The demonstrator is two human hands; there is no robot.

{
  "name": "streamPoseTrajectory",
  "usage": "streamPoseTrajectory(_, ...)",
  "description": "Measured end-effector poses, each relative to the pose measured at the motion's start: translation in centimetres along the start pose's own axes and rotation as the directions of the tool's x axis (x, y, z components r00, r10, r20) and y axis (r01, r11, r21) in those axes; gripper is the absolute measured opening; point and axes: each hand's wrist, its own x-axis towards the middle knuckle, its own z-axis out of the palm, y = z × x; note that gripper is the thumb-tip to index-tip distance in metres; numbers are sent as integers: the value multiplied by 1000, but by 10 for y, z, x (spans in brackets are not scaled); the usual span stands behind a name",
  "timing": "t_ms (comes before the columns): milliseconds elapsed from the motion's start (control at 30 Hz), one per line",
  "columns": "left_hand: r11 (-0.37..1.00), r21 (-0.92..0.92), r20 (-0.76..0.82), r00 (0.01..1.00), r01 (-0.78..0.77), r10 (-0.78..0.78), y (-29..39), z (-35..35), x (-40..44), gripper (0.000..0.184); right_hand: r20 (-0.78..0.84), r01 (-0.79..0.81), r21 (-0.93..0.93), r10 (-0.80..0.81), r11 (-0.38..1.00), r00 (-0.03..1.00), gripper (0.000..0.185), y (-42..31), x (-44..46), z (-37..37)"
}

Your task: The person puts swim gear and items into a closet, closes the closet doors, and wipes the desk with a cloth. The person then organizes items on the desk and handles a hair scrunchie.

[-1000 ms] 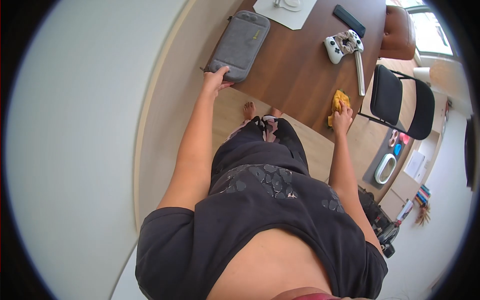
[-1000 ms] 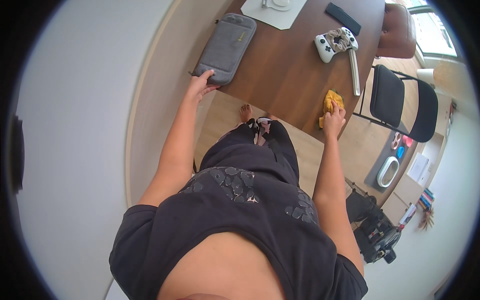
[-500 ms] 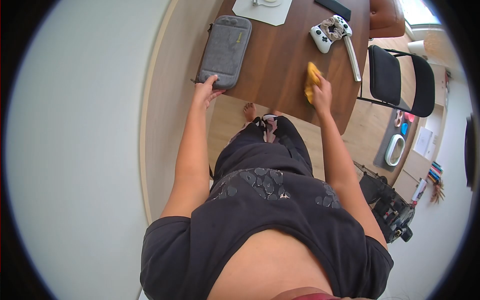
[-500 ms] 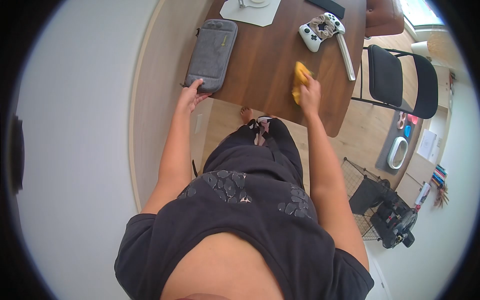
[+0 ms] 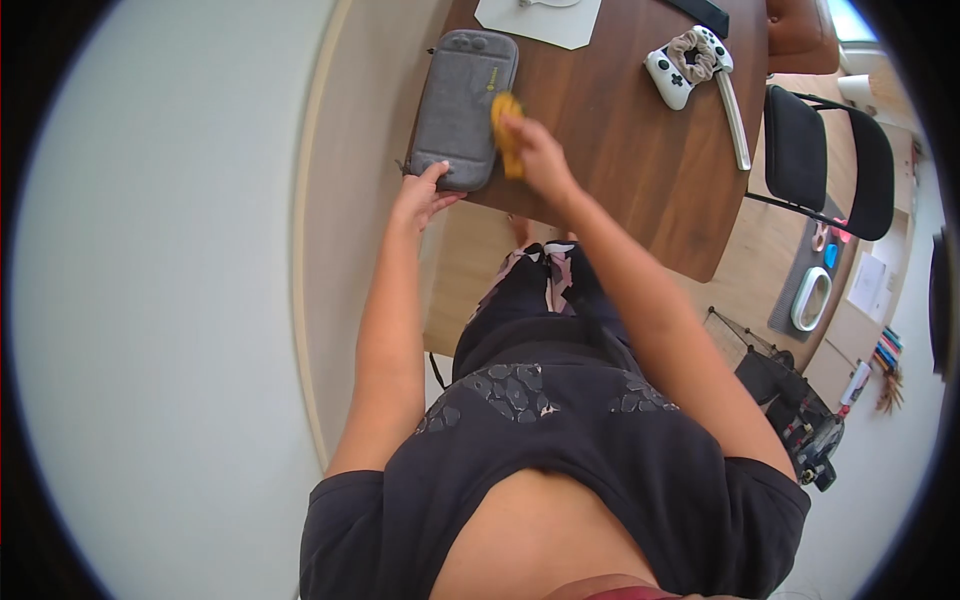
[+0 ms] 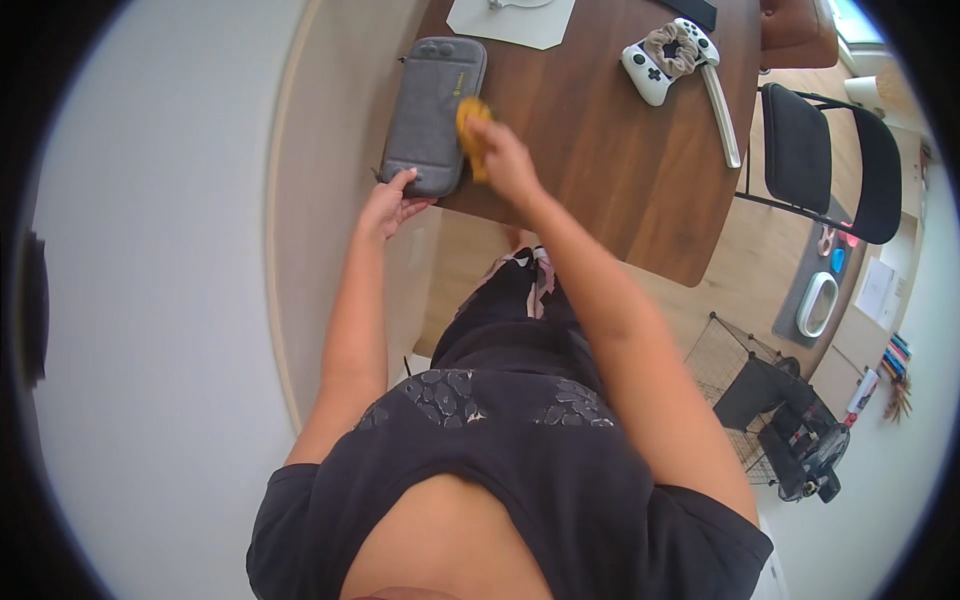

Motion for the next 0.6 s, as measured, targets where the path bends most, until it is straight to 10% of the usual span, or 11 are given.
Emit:
streamPoseTrajectory(200, 1000, -8, 8, 1000, -5, 5, 3, 1, -6, 36, 631, 122, -129, -14, 984, 775, 45, -29, -102, 17)
streamPoseTrajectory(300, 1000, -29, 12, 1000, 3, -3, 3, 1, -5, 37, 604, 165, -86, -80, 983, 793, 39, -44, -96, 17)
streamPoseTrajectory(400, 1000, -17, -19, 1000, 2, -2, 0, 0, 0, 37, 123, 324, -271, -302, 906, 945, 30, -59, -60, -6)
streamPoseTrajectory(467, 999, 23, 10, 1000, 24, -24, 5, 0, -5, 40, -298, 131, -114, -160, 985, 941, 36, -56, -42, -19)
streamPoseTrajectory(600, 998, 43, 47, 997, 52, -54, 9, 0, -6, 43, -318, 18, -178, -75, 984, 945, 39, -11, 27, -40)
